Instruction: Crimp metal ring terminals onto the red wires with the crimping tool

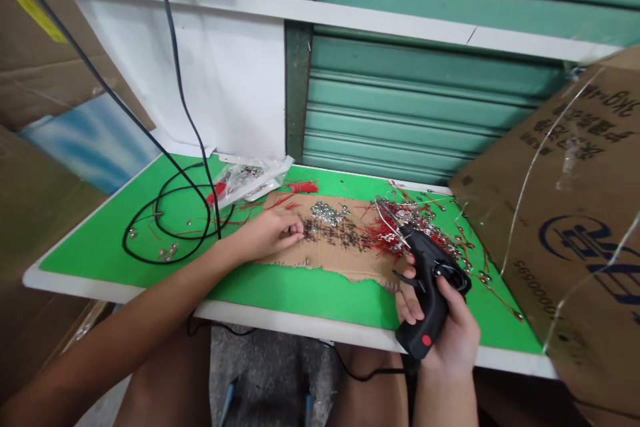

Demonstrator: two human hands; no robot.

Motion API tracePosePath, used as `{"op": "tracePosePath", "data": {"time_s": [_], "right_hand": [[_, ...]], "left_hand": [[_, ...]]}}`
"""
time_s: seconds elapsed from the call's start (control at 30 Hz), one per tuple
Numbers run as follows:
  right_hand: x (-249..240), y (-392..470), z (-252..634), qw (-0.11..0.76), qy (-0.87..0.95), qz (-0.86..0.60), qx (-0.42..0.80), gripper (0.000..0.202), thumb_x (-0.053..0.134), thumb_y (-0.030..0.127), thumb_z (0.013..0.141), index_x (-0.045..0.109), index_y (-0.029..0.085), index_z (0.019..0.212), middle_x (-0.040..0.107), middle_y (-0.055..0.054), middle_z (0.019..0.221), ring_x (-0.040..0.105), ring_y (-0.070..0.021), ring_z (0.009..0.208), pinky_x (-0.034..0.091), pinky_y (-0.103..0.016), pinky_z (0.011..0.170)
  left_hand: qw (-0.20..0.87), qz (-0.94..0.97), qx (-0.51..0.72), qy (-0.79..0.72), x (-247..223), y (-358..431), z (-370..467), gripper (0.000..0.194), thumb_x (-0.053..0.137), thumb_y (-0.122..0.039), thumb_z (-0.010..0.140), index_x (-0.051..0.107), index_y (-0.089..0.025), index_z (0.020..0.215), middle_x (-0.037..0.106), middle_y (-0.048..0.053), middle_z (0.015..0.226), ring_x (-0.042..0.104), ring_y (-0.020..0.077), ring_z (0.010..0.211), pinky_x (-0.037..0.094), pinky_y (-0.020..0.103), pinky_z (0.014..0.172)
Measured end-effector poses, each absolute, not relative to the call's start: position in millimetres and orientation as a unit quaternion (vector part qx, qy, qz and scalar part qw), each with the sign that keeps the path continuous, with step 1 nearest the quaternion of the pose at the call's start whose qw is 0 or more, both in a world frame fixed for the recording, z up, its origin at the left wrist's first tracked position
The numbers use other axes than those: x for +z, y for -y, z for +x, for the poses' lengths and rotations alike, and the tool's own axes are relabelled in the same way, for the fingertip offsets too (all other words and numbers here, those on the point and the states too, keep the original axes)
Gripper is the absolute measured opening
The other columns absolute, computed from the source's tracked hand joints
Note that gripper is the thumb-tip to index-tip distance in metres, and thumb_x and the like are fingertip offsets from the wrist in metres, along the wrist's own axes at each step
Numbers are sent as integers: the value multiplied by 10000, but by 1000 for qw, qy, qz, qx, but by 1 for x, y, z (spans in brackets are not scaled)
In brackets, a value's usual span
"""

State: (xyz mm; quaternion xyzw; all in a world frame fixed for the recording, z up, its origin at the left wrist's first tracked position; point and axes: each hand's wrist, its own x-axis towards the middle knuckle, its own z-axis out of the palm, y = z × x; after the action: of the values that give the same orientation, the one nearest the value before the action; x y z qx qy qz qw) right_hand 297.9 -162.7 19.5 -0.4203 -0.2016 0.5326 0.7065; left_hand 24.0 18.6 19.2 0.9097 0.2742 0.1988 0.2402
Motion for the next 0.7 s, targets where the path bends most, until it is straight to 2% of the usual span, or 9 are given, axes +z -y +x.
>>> {"op": "tracePosePath", "data": {"time_s": [0.13,0.33,0.5,0.7], "right_hand": [[20,160,296,695,214,-438,529,317,752,359,816,753,191,1085,661,-74,892,408,-101,463,483,-258,374],[33,155,283,644,241,-477,548,306,831,367,735,789,178,972,752,-86,852,453,-95,429,456,-245,366],[35,151,280,575,257,-511,585,369,861,419,725,788,164,980,664,-42,631,475,-116,421,426,-232,358],[27,142,275,512,264,-561,595,396,858,519,709,767,152,827,580,-24,496,466,-115,407,384,-214,370]], "left_hand": [[232,904,200,-299,19,-19,23,63,626,-166,864,628,-190,805,696,23,823,642,163,796,486,277,746],[219,905,200,-306,18,-18,21,61,606,-200,847,604,-195,786,685,24,794,642,177,796,477,289,737],[202,907,197,-312,16,-19,22,72,592,-218,843,597,-194,775,676,24,768,628,176,756,457,291,711],[198,907,195,-316,18,-19,20,76,592,-208,820,587,-187,747,654,15,734,597,160,709,425,281,675]]}}
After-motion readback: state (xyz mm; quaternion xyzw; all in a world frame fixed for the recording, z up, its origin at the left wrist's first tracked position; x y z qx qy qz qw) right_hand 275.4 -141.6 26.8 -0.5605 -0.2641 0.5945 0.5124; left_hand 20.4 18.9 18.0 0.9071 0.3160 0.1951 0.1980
